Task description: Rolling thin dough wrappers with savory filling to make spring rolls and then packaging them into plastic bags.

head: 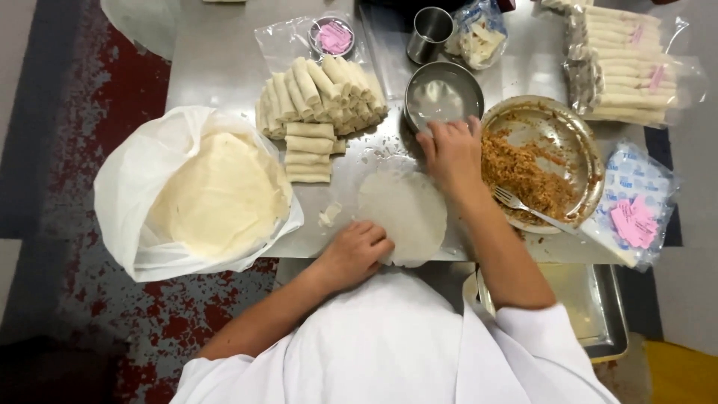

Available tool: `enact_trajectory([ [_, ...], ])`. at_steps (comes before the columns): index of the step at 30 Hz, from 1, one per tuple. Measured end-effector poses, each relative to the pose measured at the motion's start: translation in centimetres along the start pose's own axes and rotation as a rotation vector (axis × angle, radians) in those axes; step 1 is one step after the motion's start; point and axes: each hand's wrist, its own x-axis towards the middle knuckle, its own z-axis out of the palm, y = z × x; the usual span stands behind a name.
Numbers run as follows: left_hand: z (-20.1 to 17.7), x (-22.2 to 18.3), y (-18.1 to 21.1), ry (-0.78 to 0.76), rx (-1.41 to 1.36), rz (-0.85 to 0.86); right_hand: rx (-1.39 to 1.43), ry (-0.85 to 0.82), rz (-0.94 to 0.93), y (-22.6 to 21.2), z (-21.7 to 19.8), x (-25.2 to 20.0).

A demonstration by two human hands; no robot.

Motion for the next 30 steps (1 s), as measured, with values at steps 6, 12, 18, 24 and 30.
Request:
enact_trajectory([
  [6, -1.8, 0.7, -0.4, 0.110, -0.056, 0.052, 0.441, -0.171, -0.221, -7.0, 0.1, -5.8],
  [12, 0.0, 0.0, -1.2, 0.180, -0.067, 0.048, 0.230, 0.090, -0.060, -6.2, -1.8, -6.9],
  [18, 1.0, 0.1, -1.1, 0.395, -0.049, 0.102, 0.325, 0.067, 0.072, -2.6, -6.6, -11.1],
  [24, 1.2, 0.2, -0.2, 0.371, -0.170, -0.082, -0.346, -0.064, 0.452, 9.9, -13.5, -20.5],
  [30, -1.0, 1.3, -0.2, 0.340, -0.152, 0.098, -0.023, -0.244, 0.626, 6.5, -17.9, -18.1],
])
